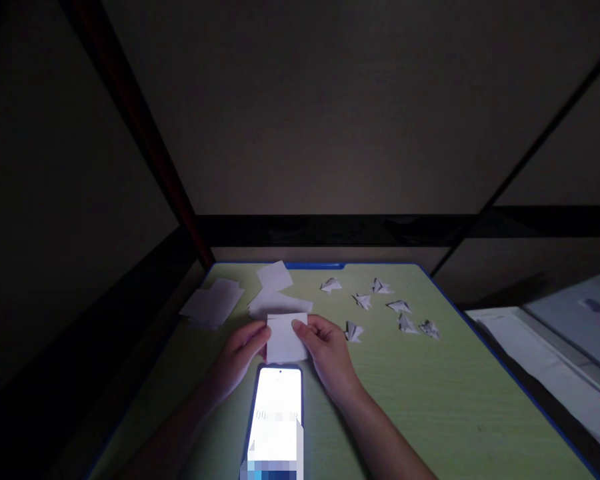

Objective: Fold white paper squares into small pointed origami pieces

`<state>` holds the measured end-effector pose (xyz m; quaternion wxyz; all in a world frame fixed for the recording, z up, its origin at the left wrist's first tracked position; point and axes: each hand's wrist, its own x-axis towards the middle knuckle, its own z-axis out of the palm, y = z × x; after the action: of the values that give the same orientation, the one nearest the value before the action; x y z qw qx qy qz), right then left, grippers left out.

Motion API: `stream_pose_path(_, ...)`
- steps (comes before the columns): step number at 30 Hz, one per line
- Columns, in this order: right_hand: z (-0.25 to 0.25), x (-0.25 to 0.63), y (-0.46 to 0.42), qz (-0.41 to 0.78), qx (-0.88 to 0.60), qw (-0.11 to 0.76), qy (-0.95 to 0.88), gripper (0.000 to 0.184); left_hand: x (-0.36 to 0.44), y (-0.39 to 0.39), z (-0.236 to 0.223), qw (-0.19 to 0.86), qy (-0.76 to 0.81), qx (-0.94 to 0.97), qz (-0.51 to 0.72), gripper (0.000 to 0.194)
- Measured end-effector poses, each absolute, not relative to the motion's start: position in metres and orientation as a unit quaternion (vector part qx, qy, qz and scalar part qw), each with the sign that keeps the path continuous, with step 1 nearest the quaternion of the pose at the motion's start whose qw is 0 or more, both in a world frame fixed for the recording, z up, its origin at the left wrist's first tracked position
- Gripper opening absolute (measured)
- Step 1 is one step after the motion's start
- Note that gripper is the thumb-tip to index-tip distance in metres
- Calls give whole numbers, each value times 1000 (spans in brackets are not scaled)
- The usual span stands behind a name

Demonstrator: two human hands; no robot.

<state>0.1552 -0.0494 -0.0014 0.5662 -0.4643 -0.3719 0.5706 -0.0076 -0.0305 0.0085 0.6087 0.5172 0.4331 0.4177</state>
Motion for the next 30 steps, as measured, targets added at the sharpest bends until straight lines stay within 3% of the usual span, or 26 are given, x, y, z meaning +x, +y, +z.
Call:
stream_pose_path(7,0,155,-52,565,-456,563,-394,30,-5,-31,9,656,435,439,434,56)
stream_pose_path(15,-1,153,-52,544,-470,548,-427,31,-7,-35,18,599,442,515,424,28)
stream_pose_path(21,7,151,-57,518,-488,530,-461,34,-2,-40,11,591,432,558,391,19)
stream_pose_path(23,12,148,-60,504,-490,536,-466,38,-3,-40,7,541,458,586,393,18)
stream_pose_path(27,19,141,-66,464,-513,506,-514,57,-10,-42,2,327,493,706,390,8)
stream_pose_path(30,18,138,-68,473,-527,480,-518,56,-12,-45,2,237,462,764,383,16)
